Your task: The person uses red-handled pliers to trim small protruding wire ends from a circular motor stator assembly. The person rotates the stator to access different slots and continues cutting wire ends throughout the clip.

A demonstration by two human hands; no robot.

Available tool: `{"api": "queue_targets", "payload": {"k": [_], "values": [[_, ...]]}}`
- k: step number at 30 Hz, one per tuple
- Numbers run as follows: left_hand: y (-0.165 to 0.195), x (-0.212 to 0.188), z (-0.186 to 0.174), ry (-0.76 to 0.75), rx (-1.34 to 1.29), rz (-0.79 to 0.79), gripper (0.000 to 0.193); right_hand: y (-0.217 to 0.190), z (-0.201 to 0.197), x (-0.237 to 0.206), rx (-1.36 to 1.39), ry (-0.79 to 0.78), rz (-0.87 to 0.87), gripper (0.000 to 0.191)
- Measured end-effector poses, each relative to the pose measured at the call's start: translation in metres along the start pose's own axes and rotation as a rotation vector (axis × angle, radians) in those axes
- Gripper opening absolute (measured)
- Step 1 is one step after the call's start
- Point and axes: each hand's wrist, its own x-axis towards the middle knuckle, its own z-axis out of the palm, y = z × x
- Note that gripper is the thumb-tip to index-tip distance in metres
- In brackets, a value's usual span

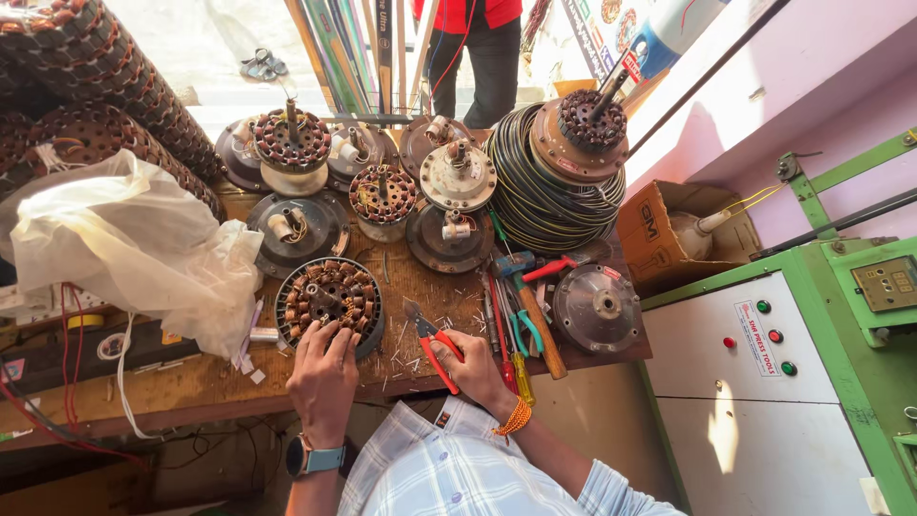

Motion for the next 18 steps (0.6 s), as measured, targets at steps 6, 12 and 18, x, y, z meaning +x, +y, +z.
{"api": "queue_targets", "payload": {"k": [6,12,18], "values": [[-0.005,0.001,0.000,0.005,-0.038,0.015,0.017,0.022,-0.015,-0.010,1.108,0.104,0.081,0.025],[0.008,0.011,-0.021,-0.218,-0.051,-0.171,0.031,-0.044,-0.223,-0.049,1.648,-0.821,-1.609,0.026],[0.057,0.003,-0.027,-0.232,-0.233,-0.004,0.030,-0.043,-0.165,-0.019,1.375,-0.532,-0.185,0.039]]}}
